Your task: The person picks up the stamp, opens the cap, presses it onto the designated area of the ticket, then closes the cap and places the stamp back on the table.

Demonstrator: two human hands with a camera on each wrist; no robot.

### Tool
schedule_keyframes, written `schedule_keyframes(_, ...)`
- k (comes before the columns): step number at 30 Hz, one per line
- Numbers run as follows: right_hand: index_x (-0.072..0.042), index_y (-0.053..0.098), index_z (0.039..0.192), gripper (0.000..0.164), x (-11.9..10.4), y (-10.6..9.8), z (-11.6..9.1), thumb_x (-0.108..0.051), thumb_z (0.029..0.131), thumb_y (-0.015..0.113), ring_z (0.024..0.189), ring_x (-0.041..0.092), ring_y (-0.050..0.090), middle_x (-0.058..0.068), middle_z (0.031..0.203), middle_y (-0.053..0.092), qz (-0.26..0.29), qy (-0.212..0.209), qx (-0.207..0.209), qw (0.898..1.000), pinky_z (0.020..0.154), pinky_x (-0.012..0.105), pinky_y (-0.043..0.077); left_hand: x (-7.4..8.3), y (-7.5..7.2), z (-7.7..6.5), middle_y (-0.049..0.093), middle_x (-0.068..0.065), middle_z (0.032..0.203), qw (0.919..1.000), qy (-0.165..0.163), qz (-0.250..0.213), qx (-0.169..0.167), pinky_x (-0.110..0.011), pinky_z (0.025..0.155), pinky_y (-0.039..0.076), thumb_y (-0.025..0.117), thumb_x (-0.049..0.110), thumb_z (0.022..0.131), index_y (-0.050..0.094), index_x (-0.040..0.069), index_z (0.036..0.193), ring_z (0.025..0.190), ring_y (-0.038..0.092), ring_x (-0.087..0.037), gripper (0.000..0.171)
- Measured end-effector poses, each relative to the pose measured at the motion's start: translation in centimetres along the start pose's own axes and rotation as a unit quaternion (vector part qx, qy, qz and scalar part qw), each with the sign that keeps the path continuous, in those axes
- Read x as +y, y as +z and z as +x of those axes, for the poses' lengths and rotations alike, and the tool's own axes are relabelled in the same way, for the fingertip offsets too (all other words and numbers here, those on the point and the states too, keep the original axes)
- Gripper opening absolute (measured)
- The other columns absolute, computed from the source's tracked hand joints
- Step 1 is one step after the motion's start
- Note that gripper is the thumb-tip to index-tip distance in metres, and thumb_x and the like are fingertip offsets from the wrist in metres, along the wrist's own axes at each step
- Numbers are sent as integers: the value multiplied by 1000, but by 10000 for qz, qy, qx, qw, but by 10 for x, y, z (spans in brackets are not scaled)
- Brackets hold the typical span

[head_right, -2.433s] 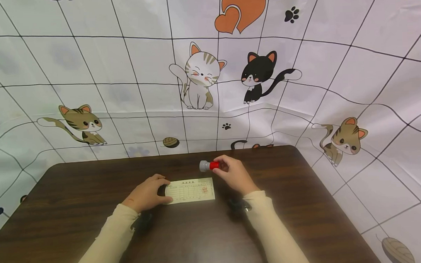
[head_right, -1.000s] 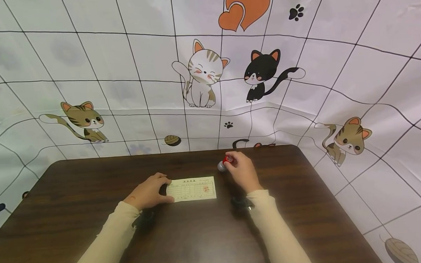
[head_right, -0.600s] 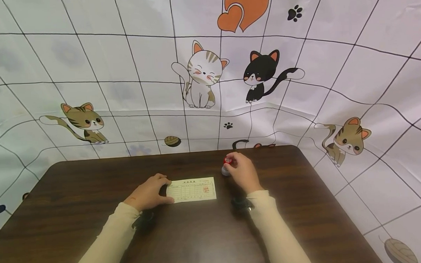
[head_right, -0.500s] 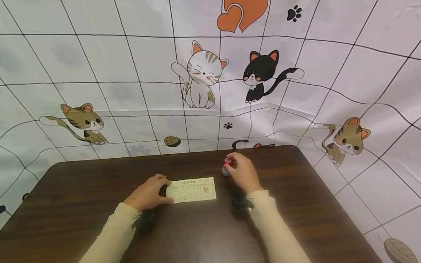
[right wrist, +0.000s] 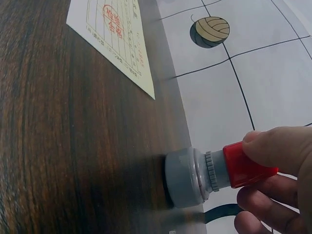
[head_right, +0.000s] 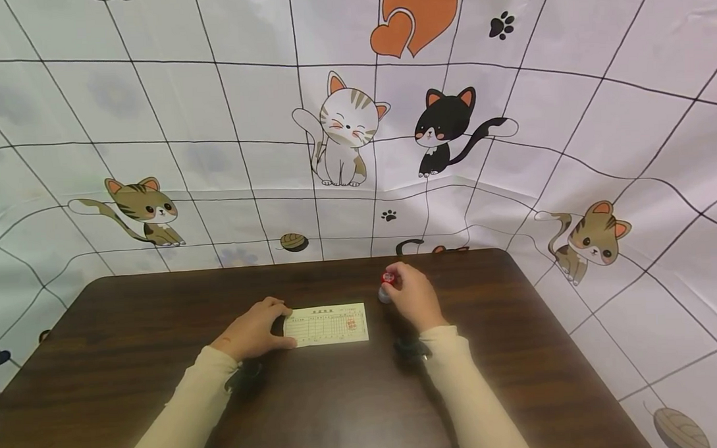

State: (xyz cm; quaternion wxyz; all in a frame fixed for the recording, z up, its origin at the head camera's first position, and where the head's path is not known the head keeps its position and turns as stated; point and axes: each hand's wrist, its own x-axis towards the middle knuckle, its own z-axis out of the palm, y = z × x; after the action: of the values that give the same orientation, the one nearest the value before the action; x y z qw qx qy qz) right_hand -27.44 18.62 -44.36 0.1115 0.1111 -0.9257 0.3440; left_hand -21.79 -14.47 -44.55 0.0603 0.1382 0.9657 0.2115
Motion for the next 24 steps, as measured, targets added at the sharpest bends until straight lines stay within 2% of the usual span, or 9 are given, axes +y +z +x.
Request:
schedule_keyframes(5, -4, 67, 127, 34, 1, 0, 0, -17, 96, 76, 98, 27, 67, 12, 112, 71, -89, 65, -78, 9999, 87, 48, 57, 0, 1, 0, 51, -19, 149, 10000, 22, -23, 5, -55, 106, 48, 87, 40, 84, 66, 5, 135, 137, 50, -39, 65)
schedule_keyframes(17, -5, 68, 124, 33, 4, -2, -4, -15, 95, 76, 98, 27, 68, 12, 112, 72, 131, 115, -93, 9998, 87, 47, 57, 2, 2, 0, 52, -19, 147, 9999, -41, -125, 26, -55, 105, 48, 88, 41, 83, 65, 7, 135, 134, 52, -38, 66)
schedule_keyframes(24, -2, 62, 131, 43, 6, -2, -1, -19, 95, 77, 104, 30, 67, 14, 120, 70, 155, 185, -268, 9993, 93, 49, 56, 1, -1, 0, 53, -19, 146, 9999, -60, -158, 27, -55, 106, 48, 89, 41, 82, 64, 6, 136, 134, 53, -38, 69)
